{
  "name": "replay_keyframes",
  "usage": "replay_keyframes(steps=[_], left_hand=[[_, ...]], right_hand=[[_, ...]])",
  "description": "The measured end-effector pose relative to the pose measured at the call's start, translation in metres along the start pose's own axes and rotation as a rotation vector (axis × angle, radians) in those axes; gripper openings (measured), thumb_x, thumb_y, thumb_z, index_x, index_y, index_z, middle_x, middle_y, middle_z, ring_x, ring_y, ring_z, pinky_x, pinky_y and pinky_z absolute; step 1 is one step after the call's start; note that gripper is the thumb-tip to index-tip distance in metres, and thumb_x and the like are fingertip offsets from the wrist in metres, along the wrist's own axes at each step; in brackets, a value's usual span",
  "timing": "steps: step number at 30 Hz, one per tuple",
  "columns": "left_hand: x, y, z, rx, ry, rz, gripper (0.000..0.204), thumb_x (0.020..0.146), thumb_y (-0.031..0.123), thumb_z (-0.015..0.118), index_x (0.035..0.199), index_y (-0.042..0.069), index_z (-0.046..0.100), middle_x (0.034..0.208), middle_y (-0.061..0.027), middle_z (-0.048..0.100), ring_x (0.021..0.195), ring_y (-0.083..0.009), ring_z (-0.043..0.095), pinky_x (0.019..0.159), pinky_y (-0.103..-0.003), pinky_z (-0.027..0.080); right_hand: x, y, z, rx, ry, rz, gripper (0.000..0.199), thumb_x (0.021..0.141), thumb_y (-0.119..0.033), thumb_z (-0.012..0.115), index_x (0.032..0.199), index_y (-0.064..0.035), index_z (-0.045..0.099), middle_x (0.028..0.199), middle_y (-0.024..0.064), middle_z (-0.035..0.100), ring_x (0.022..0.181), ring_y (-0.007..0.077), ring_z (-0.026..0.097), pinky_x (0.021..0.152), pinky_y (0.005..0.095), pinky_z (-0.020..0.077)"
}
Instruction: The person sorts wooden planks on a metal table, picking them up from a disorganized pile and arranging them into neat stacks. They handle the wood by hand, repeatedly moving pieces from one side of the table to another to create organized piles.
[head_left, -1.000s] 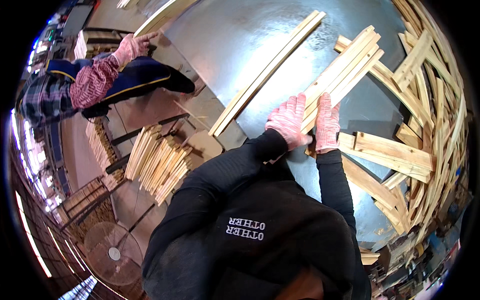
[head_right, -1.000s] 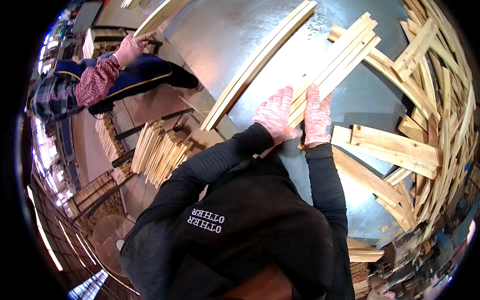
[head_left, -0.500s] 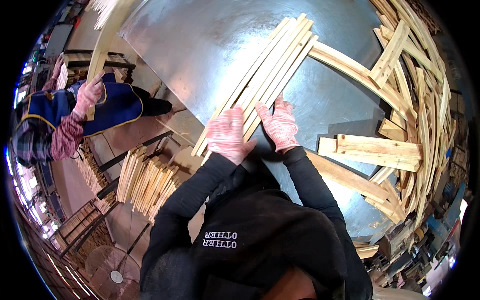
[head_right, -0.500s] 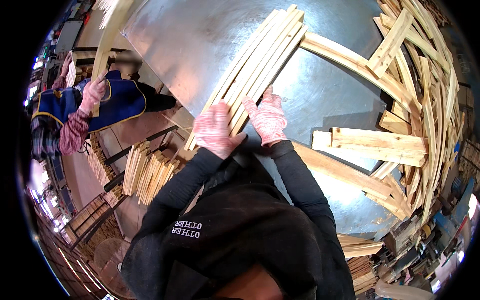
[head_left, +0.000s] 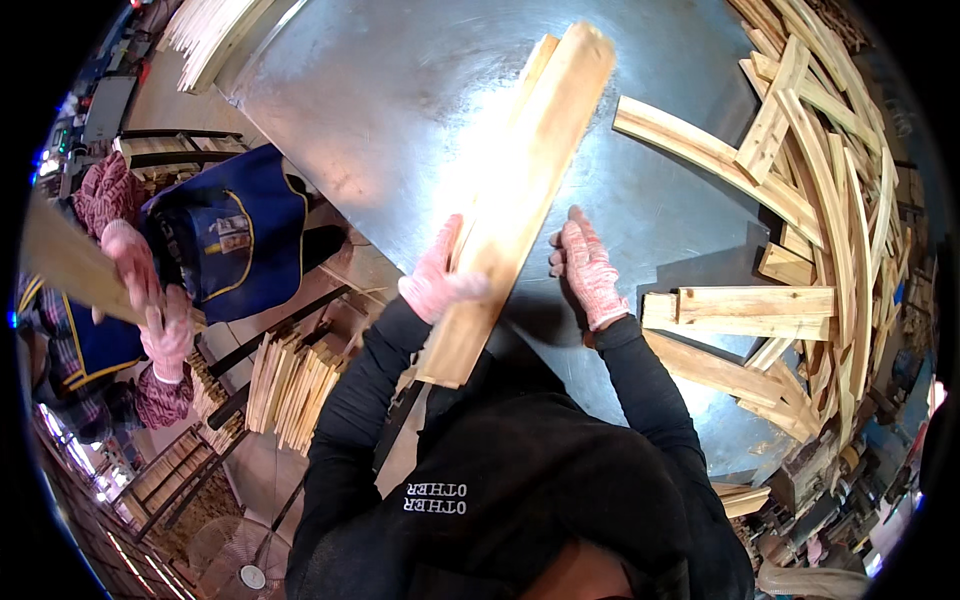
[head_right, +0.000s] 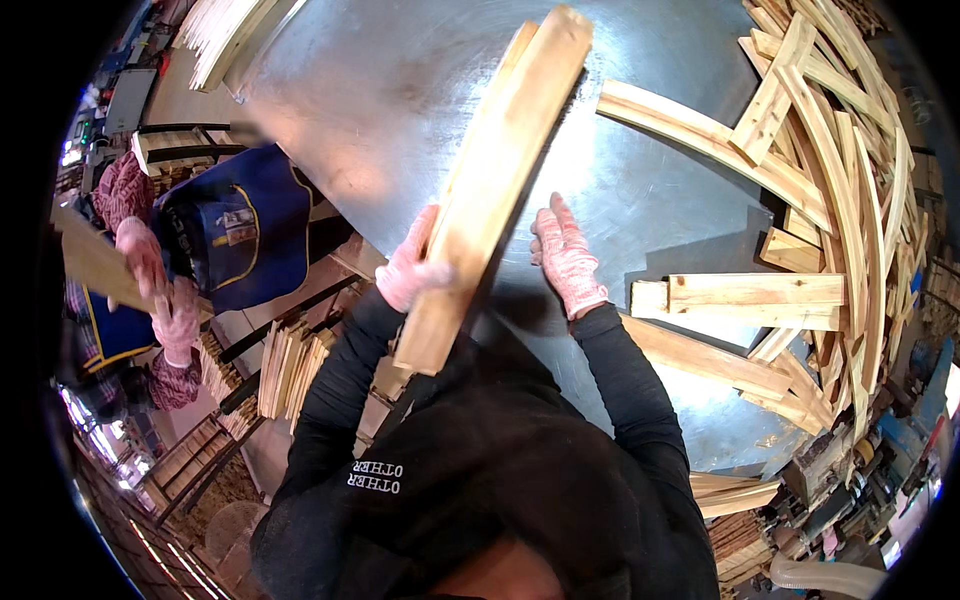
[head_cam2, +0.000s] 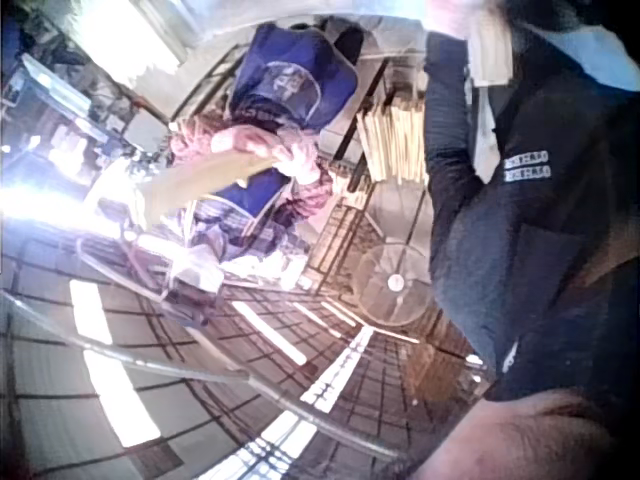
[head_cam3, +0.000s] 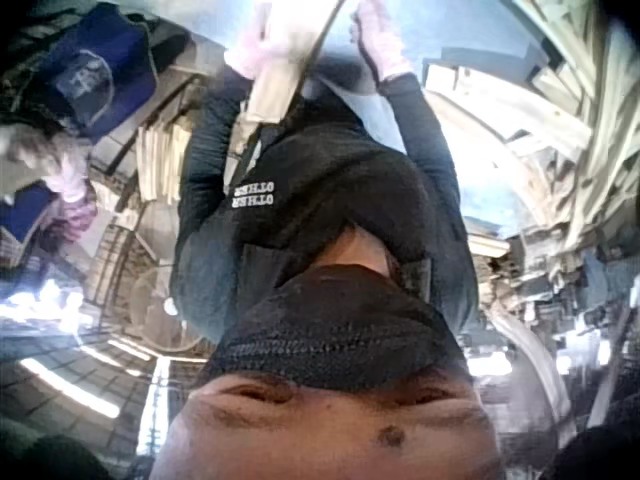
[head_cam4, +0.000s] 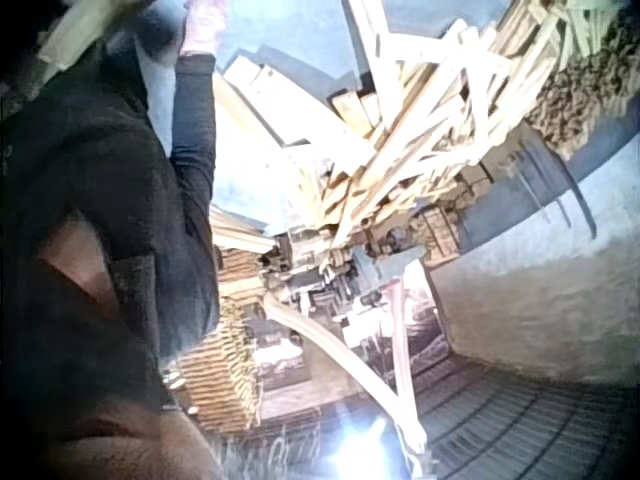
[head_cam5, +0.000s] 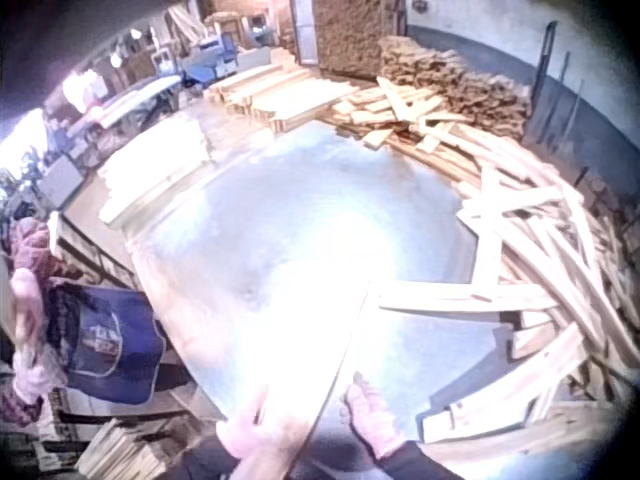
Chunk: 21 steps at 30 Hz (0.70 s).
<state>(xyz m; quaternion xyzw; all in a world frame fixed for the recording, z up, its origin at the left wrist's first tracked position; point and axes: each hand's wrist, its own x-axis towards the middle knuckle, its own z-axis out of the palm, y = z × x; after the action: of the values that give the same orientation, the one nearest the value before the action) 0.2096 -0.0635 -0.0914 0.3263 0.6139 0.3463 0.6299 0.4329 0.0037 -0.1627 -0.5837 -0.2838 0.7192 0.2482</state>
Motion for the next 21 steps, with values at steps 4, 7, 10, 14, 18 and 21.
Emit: replay_keyframes(steps=[4, 7, 10, 14, 18, 21], left_hand=[[0.036, -0.016, -0.025, -0.761, -0.17, 0.044, 0.075, 0.085, 0.035, 0.064, 0.145, -0.002, 0.04, 0.13, -0.0194, 0.059, 0.116, -0.0273, 0.059, 0.099, -0.038, 0.049], [0.065, -0.035, -0.046, -0.866, -0.11, 0.089, 0.055, 0.101, 0.035, 0.049, 0.143, -0.001, 0.043, 0.125, -0.016, 0.063, 0.11, -0.0244, 0.063, 0.094, -0.037, 0.052], [0.092, 0.009, -0.083, 0.797, -0.05, -0.16, 0.045, 0.104, 0.037, 0.036, 0.131, 0.007, 0.056, 0.119, -0.0222, 0.066, 0.109, -0.0302, 0.065, 0.091, -0.041, 0.052], [0.095, 0.046, -0.093, 0.961, 0.412, -0.172, 0.049, 0.1, 0.043, 0.045, 0.136, 0.01, 0.053, 0.111, -0.0212, 0.068, 0.115, -0.0316, 0.062, 0.098, -0.041, 0.047], [0.077, 0.052, -0.039, 1.062, 0.504, 0.252, 0.099, 0.069, 0.05, 0.079, 0.142, -0.002, 0.039, 0.132, -0.0283, 0.05, 0.123, -0.0429, 0.05, 0.104, -0.047, 0.043], [0.071, 0.032, -0.047, 1.249, 0.576, 0.382, 0.107, 0.06, 0.04, 0.082, 0.144, -0.003, 0.033, 0.135, -0.0282, 0.047, 0.118, -0.0445, 0.052, 0.099, -0.048, 0.047]], right_hand=[[0.002, 0.035, 0.028, -0.953, -0.001, -1.069, 0.06, 0.099, -0.027, 0.056, 0.15, -0.0042, 0.034, 0.131, 0.0194, 0.055, 0.121, 0.0306, 0.056, 0.098, 0.0398, 0.0476], [0.0, -0.014, 0.074, -0.2, -0.211, -0.578, 0.064, 0.096, -0.03, 0.059, 0.149, -0.0027, 0.035, 0.141, 0.0241, 0.045, 0.13, 0.0352, 0.047, 0.107, 0.0457, 0.0403], [0.012, -0.064, 0.086, -0.938, -0.043, -0.495, 0.079, 0.091, -0.049, 0.06, 0.148, -0.0007, 0.036, 0.142, 0.0244, 0.044, 0.134, 0.0393, 0.039, 0.111, 0.0488, 0.0333], [0.037, -0.06, 0.101, -1.203, -0.037, -0.49, 0.082, 0.089, -0.059, 0.056, 0.146, -0.0028, 0.04, 0.142, 0.0236, 0.046, 0.131, 0.0376, 0.044, 0.109, 0.0458, 0.0375], [0.039, -0.093, 0.066, -1.388, -0.09, -0.644, 0.069, 0.091, -0.052, 0.055, 0.141, -0.0044, 0.047, 0.142, 0.0229, 0.048, 0.13, 0.0367, 0.047, 0.108, 0.047, 0.0383], [0.021, -0.136, -0.028, -1.508, 0.883, -0.802, 0.084, 0.084, -0.055, 0.063, 0.149, -0.0077, 0.038, 0.147, 0.0252, 0.043, 0.135, 0.0394, 0.041, 0.111, 0.0505, 0.033]])
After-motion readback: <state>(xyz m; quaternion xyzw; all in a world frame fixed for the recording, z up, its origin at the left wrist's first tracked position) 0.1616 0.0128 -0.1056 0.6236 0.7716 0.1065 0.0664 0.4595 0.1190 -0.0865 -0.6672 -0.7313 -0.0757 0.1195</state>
